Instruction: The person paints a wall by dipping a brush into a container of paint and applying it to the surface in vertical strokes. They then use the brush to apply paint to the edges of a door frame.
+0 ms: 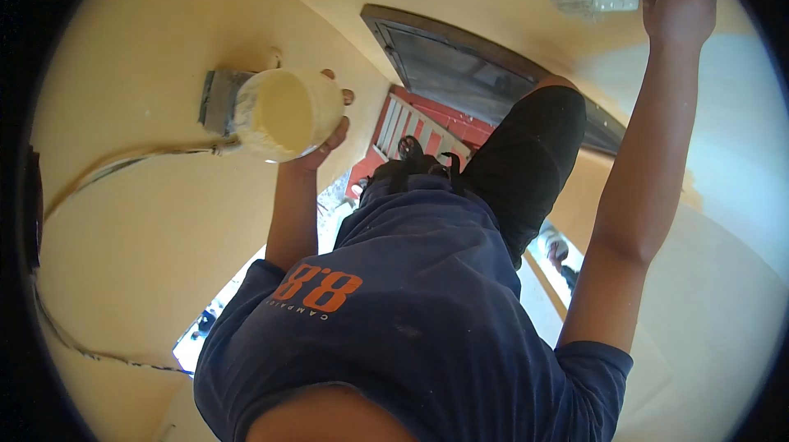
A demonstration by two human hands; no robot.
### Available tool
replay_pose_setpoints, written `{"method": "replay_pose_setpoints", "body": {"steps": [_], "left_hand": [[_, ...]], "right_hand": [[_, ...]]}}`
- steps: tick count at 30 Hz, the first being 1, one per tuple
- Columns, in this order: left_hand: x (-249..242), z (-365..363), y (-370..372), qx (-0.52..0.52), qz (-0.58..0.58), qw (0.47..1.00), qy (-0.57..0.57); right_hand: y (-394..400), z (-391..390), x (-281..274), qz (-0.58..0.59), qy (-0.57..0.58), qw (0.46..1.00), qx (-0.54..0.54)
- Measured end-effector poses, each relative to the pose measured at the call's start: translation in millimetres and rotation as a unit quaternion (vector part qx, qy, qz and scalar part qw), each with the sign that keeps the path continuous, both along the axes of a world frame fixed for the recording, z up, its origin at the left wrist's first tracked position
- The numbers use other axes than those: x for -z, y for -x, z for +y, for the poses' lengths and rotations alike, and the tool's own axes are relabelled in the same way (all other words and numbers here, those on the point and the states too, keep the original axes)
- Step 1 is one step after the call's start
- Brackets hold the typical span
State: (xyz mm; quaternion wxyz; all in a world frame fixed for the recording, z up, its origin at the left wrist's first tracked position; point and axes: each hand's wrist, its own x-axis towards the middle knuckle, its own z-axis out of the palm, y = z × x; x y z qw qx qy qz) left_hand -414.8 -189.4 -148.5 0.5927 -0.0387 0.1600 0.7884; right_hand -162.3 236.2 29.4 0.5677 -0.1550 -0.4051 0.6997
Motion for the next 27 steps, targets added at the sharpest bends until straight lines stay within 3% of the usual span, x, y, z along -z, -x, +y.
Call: {"method": "replay_pose_setpoints", "body": {"steps": [1,2,4,7,9,10,17,20,23,26,27], "left_hand": [[7,-2,5,-0.013,-0.013,1.0,0.021],[6,1,7,-0.049,0.05,0.997,0.028],[3,7,13,-0.072,0.104,0.991,0.04],[-3,17,28,0.16,-0.015,0.972,-0.17],[-6,16,29,0.145,-0.005,0.98,-0.139],[-5,17,29,0.136,0.001,0.983,-0.124],[2,18,29,0.142,-0.025,0.984,-0.106],[9,17,32,0.101,-0.007,0.994,-0.048],[17,20,38,0.165,-0.042,0.979,-0.112],[16,21,39,0.162,-0.068,0.978,-0.116],[10,20,35,0.108,-0.048,0.991,-0.058]], "right_hand": [[0,1,-2,-0.066,-0.056,0.995,0.052],[14,-32,-9,-0.152,-0.141,0.971,0.118],[37,-78,-18,-0.16,-0.216,0.952,0.147],[51,-99,-24,-0.108,-0.292,0.939,0.143],[34,-82,-33,-0.276,-0.18,0.943,0.054],[28,-80,-35,-0.295,-0.173,0.94,0.004],[30,-85,-35,-0.291,-0.165,0.942,0.039],[27,-85,-36,-0.321,-0.182,0.928,0.045],[29,-87,-35,-0.319,-0.179,0.928,0.068],[36,-92,-33,-0.299,-0.162,0.936,0.087],[47,-102,-32,-0.238,-0.194,0.945,0.117]]}}
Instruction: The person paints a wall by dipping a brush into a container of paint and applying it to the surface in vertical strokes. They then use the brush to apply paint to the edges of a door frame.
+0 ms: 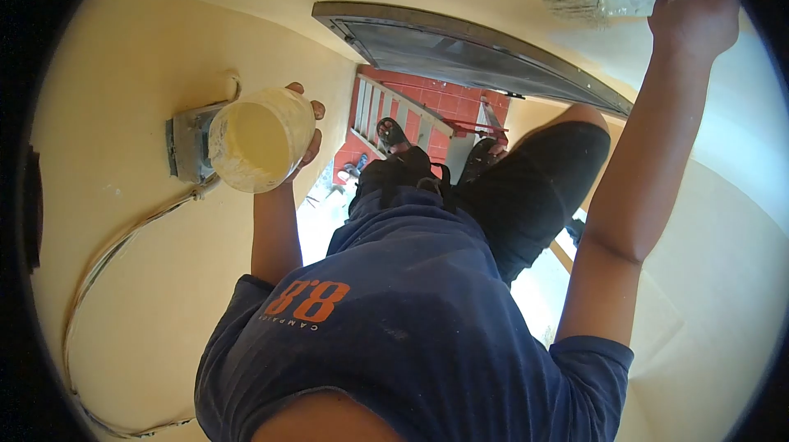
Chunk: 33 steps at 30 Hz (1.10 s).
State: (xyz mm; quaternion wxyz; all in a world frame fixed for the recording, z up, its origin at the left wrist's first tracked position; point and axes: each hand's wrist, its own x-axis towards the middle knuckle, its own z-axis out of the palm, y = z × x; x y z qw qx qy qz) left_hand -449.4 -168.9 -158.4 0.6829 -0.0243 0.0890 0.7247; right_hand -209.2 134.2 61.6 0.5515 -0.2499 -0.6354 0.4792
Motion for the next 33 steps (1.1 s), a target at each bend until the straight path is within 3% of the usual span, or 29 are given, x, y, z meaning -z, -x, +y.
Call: {"method": "replay_pose_setpoints", "body": {"steps": [2,3,5,7,8,9,12,14,15,17,19,23,26,27,29,32,33], "left_hand": [[-5,5,-3,-0.05,0.029,0.997,0.057],[-6,7,-5,-0.059,0.025,0.997,0.033],[-4,17,0,-0.064,0.022,0.998,0.005],[0,21,11,0.075,0.025,0.995,-0.061],[1,23,12,0.123,0.028,0.988,-0.084],[2,22,8,0.09,0.036,0.993,-0.065],[-4,22,0,0.053,0.036,0.998,-0.021],[-4,27,2,0.047,0.032,0.998,0.001],[0,29,7,0.098,0.025,0.995,-0.027],[8,27,8,0.145,0.018,0.988,-0.058],[26,18,4,0.041,0.007,0.999,0.032],[57,6,13,0.007,-0.057,0.998,0.022],[11,30,5,0.007,0.036,0.996,0.076],[-15,45,2,0.084,-0.013,0.996,-0.013],[-17,47,-1,0.156,-0.06,0.981,-0.103],[17,34,-4,-0.011,-0.004,0.998,0.064],[20,36,-5,-0.013,0.0,0.999,0.046]], "right_hand": [[10,1,-5,0.067,-0.045,0.997,0.011],[13,10,-14,0.103,0.018,0.98,0.171],[9,19,-17,0.139,0.076,0.931,0.329],[-5,17,-9,0.064,-0.046,0.996,0.033],[-11,18,-7,0.025,-0.108,0.986,-0.12],[-18,18,-5,-0.017,-0.166,0.948,-0.271],[-31,25,-13,-0.062,-0.15,0.861,-0.483],[-26,21,-6,-0.09,-0.174,0.949,-0.248],[-21,18,-2,-0.101,-0.182,0.97,-0.125],[-8,12,8,-0.117,-0.189,0.967,0.121],[-6,13,15,-0.119,-0.19,0.944,0.242],[-34,35,31,-0.199,-0.241,0.89,0.331],[-39,35,33,-0.178,-0.224,0.91,0.301],[-37,34,31,-0.164,-0.216,0.921,0.281],[-32,30,27,-0.133,-0.197,0.943,0.233],[-22,22,19,-0.077,-0.158,0.974,0.141],[-19,19,16,-0.061,-0.15,0.981,0.105]]}}
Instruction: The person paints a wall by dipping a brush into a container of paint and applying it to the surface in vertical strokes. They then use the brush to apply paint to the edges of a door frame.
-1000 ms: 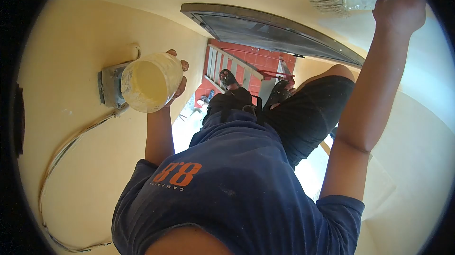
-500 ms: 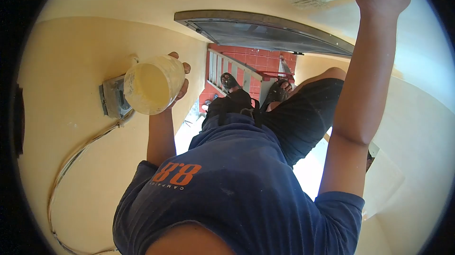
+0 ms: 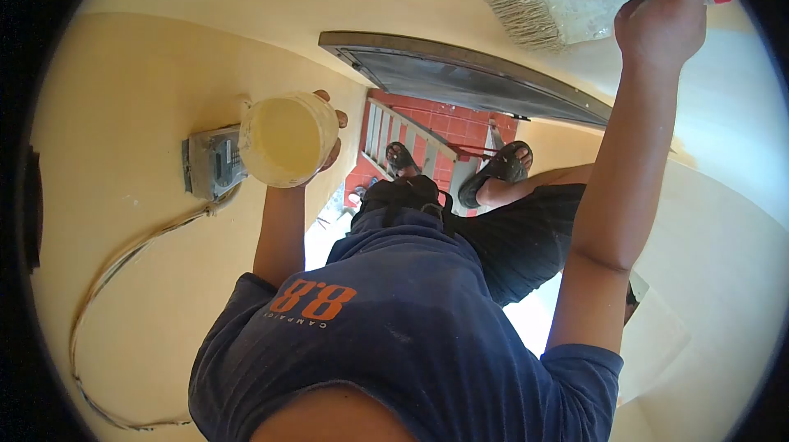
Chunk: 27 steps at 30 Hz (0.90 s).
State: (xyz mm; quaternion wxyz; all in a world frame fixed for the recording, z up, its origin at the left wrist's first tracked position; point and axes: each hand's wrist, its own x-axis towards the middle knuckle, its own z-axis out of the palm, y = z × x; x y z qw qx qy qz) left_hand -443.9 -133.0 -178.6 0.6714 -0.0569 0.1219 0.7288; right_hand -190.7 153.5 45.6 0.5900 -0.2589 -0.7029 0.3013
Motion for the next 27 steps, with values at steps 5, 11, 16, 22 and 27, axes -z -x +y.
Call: {"method": "replay_pose_setpoints", "body": {"steps": [5,11,16,22,27], "left_hand": [[-19,3,-20,-0.047,0.081,0.996,-0.008],[-30,8,-34,0.027,0.104,0.994,0.0],[-37,5,-46,0.057,0.117,0.992,0.002],[-28,-2,-49,0.069,0.131,0.988,-0.045],[-37,-4,-57,0.057,0.135,0.989,-0.014]], "right_hand": [[12,-4,-4,0.078,0.057,0.995,-0.022],[11,-7,-5,0.08,0.086,0.983,-0.14],[1,-1,1,0.105,0.155,0.974,-0.131],[-21,-29,8,0.098,0.246,0.963,-0.053],[-25,-46,10,0.045,0.246,0.968,0.004]]}}
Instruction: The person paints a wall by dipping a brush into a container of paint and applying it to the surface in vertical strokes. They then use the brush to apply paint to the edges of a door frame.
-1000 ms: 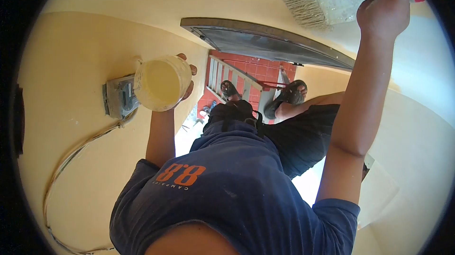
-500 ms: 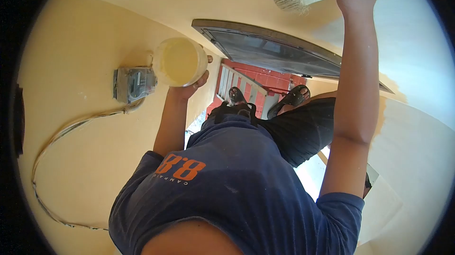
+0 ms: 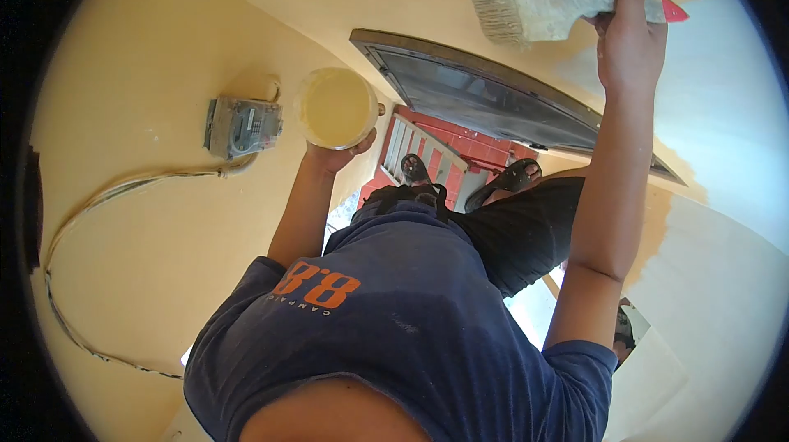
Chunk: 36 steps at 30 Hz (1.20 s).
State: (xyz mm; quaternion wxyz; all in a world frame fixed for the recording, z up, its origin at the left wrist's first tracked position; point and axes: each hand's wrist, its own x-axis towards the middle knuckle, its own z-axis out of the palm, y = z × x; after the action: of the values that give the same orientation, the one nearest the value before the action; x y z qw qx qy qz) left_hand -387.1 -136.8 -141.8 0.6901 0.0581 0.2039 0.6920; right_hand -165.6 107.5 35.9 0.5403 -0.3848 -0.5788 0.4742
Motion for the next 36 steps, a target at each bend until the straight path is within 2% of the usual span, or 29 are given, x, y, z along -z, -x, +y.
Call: {"method": "replay_pose_setpoints", "body": {"steps": [3,6,8,10,12,13,14,15,16,18,20,22,23,25,27,28,30,31,32,33,36], "left_hand": [[5,0,2,0.004,0.009,0.999,0.033],[5,5,3,0.018,0.033,0.999,-0.006],[-2,11,1,0.0,0.037,0.998,0.05],[-2,13,2,-0.032,0.037,0.994,0.093],[4,15,9,0.051,-0.062,0.995,-0.062],[1,15,6,0.047,-0.063,0.995,-0.063],[-14,20,0,0.015,0.01,1.0,0.024],[-22,23,-4,-0.019,0.081,0.99,0.11],[-21,24,-3,-0.024,0.08,0.991,0.108],[-19,25,-3,-0.022,0.065,0.993,0.095],[-21,26,-6,-0.032,0.05,0.993,0.103],[-16,27,-3,-0.039,0.039,0.993,0.108],[-3,24,-1,-0.016,-0.014,1.0,0.019],[19,21,1,0.006,-0.069,0.995,-0.07],[31,21,2,0.053,-0.115,0.971,-0.203],[36,20,3,0.052,-0.115,0.971,-0.202],[30,19,0,0.031,-0.155,0.982,-0.1],[27,19,-4,0.031,-0.155,0.982,-0.1],[4,22,-11,-0.011,-0.023,1.0,-0.012],[-10,23,-14,-0.051,0.11,0.99,0.075],[-19,21,-15,-0.032,0.138,0.989,0.041]], "right_hand": [[-6,-2,4,0.004,0.033,0.999,-0.014],[3,-26,4,0.0,0.034,0.999,-0.019],[6,-42,9,-0.002,0.017,1.0,-0.022],[4,-56,15,-0.013,0.042,0.993,-0.107],[11,-73,9,-0.05,0.052,0.99,-0.121],[15,-80,8,-0.069,0.056,0.988,-0.127],[20,-87,7,-0.088,0.06,0.985,-0.133],[24,-93,11,-0.019,0.052,0.99,-0.133],[29,-97,13,0.05,0.044,0.989,-0.134],[36,-101,6,0.04,0.057,0.988,-0.139],[41,-101,-4,-0.051,0.056,0.986,-0.151],[51,-104,-13,-0.069,0.051,0.984,-0.158],[53,-105,-17,-0.089,0.049,0.982,-0.161],[56,-103,-18,-0.081,0.045,0.982,-0.162],[60,-101,-21,-0.072,0.041,0.983,-0.164],[62,-100,-24,-0.07,0.026,0.984,-0.16],[66,-101,-32,-0.07,0.012,0.985,-0.156],[68,-102,-38,-0.115,0.028,0.979,-0.169],[70,-103,-43,-0.159,0.043,0.97,-0.181],[72,-104,-46,-0.158,0.043,0.97,-0.18],[79,-105,-54,-0.213,0.028,0.95,-0.227]]}}
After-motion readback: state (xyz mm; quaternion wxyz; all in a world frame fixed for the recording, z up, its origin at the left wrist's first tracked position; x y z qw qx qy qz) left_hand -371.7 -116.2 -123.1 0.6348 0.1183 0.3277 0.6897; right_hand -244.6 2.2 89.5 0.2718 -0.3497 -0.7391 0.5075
